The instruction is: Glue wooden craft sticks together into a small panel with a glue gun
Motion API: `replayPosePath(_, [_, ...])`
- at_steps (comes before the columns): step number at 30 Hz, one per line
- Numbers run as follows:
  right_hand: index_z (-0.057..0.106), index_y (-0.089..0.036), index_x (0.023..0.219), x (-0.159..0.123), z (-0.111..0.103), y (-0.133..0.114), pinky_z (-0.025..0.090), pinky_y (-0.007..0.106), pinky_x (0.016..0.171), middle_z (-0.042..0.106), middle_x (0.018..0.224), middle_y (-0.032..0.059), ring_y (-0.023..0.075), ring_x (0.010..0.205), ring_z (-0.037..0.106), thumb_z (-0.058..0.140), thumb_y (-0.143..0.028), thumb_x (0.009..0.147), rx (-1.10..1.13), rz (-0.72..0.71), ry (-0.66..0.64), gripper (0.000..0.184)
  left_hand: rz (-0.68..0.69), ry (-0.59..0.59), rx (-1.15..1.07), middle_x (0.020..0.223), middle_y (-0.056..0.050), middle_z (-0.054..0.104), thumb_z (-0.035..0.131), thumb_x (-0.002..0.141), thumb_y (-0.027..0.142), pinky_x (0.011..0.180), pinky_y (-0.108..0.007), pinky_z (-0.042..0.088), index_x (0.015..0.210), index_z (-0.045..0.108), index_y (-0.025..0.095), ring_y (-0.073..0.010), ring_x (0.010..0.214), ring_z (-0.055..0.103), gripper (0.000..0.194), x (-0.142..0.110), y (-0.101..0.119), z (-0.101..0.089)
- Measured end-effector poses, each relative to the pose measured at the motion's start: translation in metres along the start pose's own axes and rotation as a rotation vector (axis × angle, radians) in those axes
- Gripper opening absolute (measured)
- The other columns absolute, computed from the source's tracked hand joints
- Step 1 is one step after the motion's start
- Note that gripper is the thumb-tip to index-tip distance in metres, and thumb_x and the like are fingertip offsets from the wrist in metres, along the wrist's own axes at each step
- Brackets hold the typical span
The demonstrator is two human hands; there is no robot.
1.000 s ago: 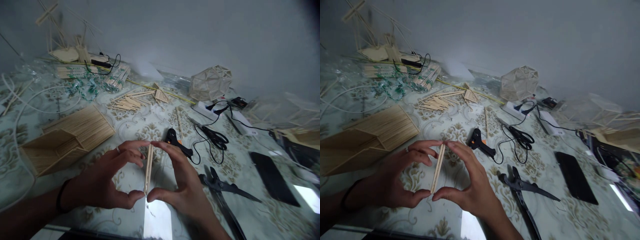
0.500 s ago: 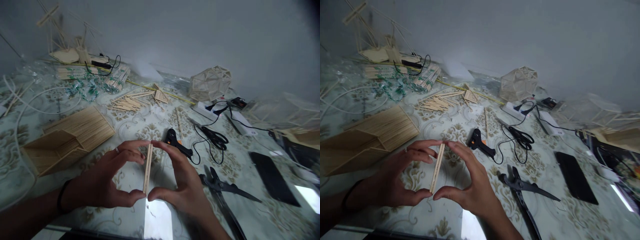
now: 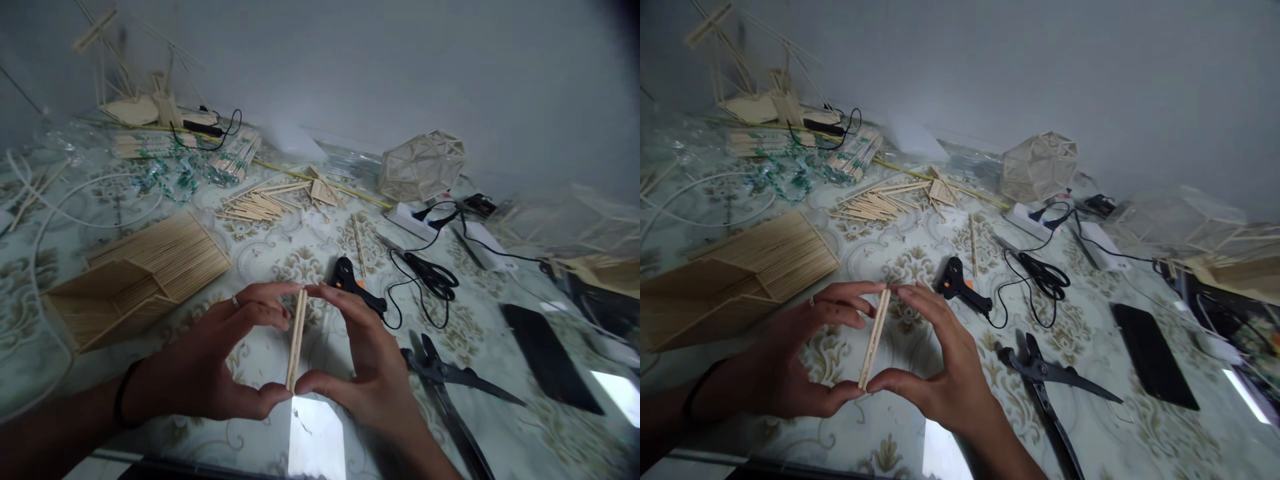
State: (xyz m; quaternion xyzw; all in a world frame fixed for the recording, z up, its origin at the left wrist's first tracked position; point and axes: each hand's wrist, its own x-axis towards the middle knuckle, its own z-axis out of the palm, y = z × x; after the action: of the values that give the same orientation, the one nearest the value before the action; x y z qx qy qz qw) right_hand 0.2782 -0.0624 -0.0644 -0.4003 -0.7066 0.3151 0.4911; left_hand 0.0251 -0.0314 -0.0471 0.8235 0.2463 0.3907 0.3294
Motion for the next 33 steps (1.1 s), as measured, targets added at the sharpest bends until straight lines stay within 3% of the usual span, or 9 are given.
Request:
replayPosePath(8, [0.06,-0.04,0.16,0.0012,0.0012,-0.0019,0.04,0.065,0.136,0.078,0.15,0.0075,0.0369,0.143,0.072,0.106,-0.04,0.078,0.025,-0.021,-0.006,0.094,-0.006,-0.01,0.006,0.159,-0.017,0.064,0.09,0.076,0.018,0.107,-0.048,0.065,0.131,0.052,0.029,-0.0344,0.137,0.073,0.068,0.0005,0.0008,-0.001])
replayPosePath(18, [0.061,-0.04,0.16,0.0009,0.0007,-0.0013,0.041,0.067,0.135,0.078,0.149,0.0081,0.0376,0.143,0.071,0.104,-0.046,0.079,0.003,-0.026,-0.018,0.092,-0.03,-0.017,0.02,0.16,-0.017,0.065,0.092,0.075,0.019,0.105,-0.044,0.065,0.128,0.054,0.028,-0.0313,0.13,0.077,0.065,-0.0025,-0.0002,-0.0001])
replayPosePath(33, [0.061,-0.043,0.16,0.0003,-0.001,-0.002,0.044,0.062,0.134,0.078,0.146,0.0057,0.0351,0.143,0.07,0.103,-0.048,0.08,0.007,-0.023,-0.039,0.09,-0.031,-0.039,0.039,0.156,-0.018,0.067,0.091,0.076,0.019,0.108,-0.045,0.064,0.126,0.053,0.028,-0.0326,0.135,0.075,0.063,0.0007,0.0026,-0.002])
